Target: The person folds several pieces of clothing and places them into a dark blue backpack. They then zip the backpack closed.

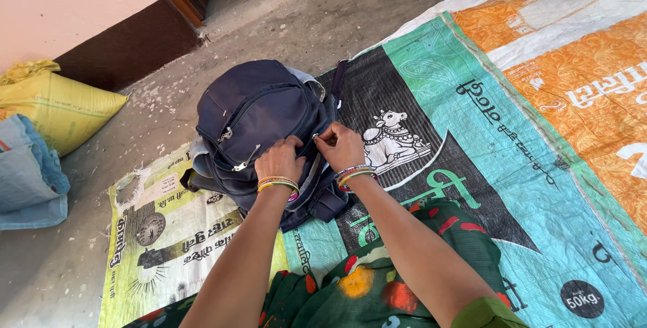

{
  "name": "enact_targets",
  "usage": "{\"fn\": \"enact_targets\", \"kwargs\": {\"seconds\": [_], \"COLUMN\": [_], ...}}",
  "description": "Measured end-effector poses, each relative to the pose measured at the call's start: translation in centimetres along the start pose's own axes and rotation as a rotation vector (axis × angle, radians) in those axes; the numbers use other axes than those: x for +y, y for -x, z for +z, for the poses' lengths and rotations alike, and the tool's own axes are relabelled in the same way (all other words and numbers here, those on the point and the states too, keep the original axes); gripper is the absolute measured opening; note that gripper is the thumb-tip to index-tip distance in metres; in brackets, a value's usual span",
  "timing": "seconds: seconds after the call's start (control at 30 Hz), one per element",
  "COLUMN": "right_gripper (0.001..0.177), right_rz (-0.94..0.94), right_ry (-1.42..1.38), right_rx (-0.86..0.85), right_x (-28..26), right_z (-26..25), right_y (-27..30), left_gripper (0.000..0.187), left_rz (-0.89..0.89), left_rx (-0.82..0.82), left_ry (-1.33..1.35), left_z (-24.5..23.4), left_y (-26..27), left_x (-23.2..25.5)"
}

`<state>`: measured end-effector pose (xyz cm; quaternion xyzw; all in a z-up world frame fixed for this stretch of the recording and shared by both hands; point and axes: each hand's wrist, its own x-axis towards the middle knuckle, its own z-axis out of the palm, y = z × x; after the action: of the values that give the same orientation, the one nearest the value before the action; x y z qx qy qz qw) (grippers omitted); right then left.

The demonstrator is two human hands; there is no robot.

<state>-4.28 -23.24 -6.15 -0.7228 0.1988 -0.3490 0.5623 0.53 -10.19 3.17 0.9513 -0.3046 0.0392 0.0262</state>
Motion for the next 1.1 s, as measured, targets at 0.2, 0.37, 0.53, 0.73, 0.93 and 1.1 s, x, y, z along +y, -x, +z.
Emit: {"fn": "enact_targets", "kwargs": {"seconds": [0.2, 0.37, 0.53, 0.73, 0.93, 1.1], "right_gripper": [0.017, 0.02, 0.02, 0.02, 0.02, 0.021], "right_rz": [0.001, -0.049, -0.068, -0.012, -0.008, 0.036], "right_ry": [0.009, 0.083, 0.05, 0.017, 0.017, 0.156], "right_rx": [0.019, 0.1, 0.117, 0.131, 0.141, 0.158], "right_x": [0.1, 1.2, 2.0, 2.7, 3.4, 4.2], "right_z": [-0.4, -0.9, -0.7, -0.4, -0.4, -0.7], "right_y": [-0.4, -1.5, -2.2, -2.6, -3.4, -4.2], "left_gripper": [0.017, 0.016, 0.016, 0.027, 0.019, 0.016], "left_rz": [0.033, 0.037, 0.042, 0.083, 0.12, 0.115], "left_rx": [0.022, 0.004, -0.033, 0.002, 0.022, -0.02], "left_ry": [-0.007, 0.037, -0.04, -0.046, -0.063, -0.045], "left_z": [0.2, -0.4, -0.3, 0.8, 1.5, 1.4], "left_y": [-0.1, 0.2, 0.1, -0.8, -1.6, -1.6], "left_x": [0.6, -0.2, 0.0, 1.2, 1.8, 1.4]}}
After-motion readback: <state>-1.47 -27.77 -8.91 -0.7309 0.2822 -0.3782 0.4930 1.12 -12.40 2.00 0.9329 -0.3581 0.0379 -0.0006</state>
